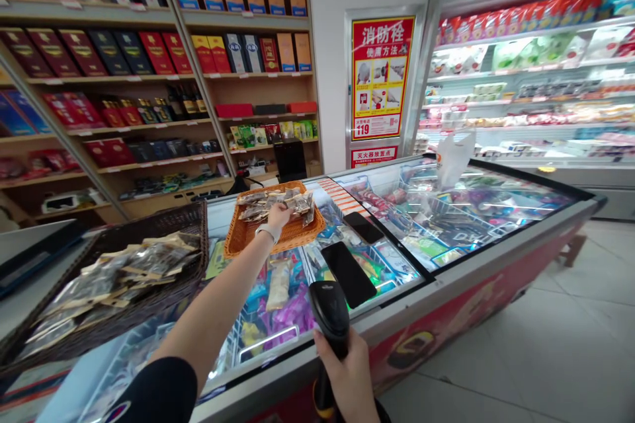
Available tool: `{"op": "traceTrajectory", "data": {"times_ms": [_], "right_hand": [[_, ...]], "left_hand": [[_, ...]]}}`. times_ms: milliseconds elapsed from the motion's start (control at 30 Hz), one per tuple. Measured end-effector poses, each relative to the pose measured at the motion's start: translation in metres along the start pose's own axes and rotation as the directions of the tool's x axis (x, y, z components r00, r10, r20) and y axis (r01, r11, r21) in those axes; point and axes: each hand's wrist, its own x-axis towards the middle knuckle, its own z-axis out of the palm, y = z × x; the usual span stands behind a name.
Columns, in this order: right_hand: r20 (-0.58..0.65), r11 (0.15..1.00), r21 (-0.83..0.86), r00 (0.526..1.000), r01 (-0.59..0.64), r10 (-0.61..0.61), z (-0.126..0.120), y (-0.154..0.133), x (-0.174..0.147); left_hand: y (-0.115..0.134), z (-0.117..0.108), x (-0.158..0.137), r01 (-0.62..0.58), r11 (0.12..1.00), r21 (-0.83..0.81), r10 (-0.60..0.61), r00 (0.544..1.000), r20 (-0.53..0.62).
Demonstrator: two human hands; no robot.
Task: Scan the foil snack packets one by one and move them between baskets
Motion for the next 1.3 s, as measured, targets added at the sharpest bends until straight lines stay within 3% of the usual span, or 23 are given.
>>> {"op": "traceTrajectory", "data": {"times_ms": [167, 233, 300, 400, 500, 667, 800, 1000, 1300], "right_hand": [[0.062, 0.999, -0.039, 0.998, 0.02, -0.018, 0.003, -0.006, -0.003], [0.057, 0.999, -0.037, 0.998, 0.032, -0.03, 0.007, -0.012, -0.006], [0.057, 0.999, -0.028, 0.997, 0.046, -0.044, 0.014, -0.019, -0.01], [0.095, 0.998, -0.016, 0.994, 0.059, -0.057, 0.027, -0.03, -0.018], [0.149, 0.996, -0.007, 0.985, 0.088, -0.086, 0.045, -0.04, -0.028], [0.302, 0.992, 0.022, 0.945, 0.123, -0.124, 0.078, -0.051, -0.049], [0.415, 0.992, 0.007, 0.902, 0.124, -0.115, 0.1, -0.053, -0.063], [0.467, 0.993, -0.059, 0.882, 0.101, -0.062, 0.12, -0.051, -0.076], [0.493, 0.985, -0.11, 0.868, 0.13, -0.059, 0.133, -0.055, -0.079]], "left_hand": [[0.006, -0.02, -0.013, 0.118, 0.975, -0.187, -0.115, 0.993, 0.024], [0.008, -0.036, -0.03, 0.069, 0.951, -0.3, -0.076, 0.997, -0.01], [0.009, -0.058, -0.054, -0.053, 0.942, -0.332, 0.027, 0.996, -0.082], [0.007, -0.095, -0.099, -0.252, 0.948, -0.196, 0.212, 0.955, -0.206], [-0.001, -0.131, -0.143, -0.335, 0.94, -0.07, 0.296, 0.899, -0.323], [-0.031, -0.183, -0.195, -0.257, 0.966, -0.004, 0.219, 0.83, -0.513], [-0.063, -0.212, -0.218, -0.187, 0.981, 0.042, 0.177, 0.799, -0.574], [-0.086, -0.223, -0.224, -0.126, 0.987, 0.1, 0.161, 0.743, -0.65], [-0.086, -0.218, -0.225, -0.123, 0.989, 0.084, 0.149, 0.761, -0.631]]}}
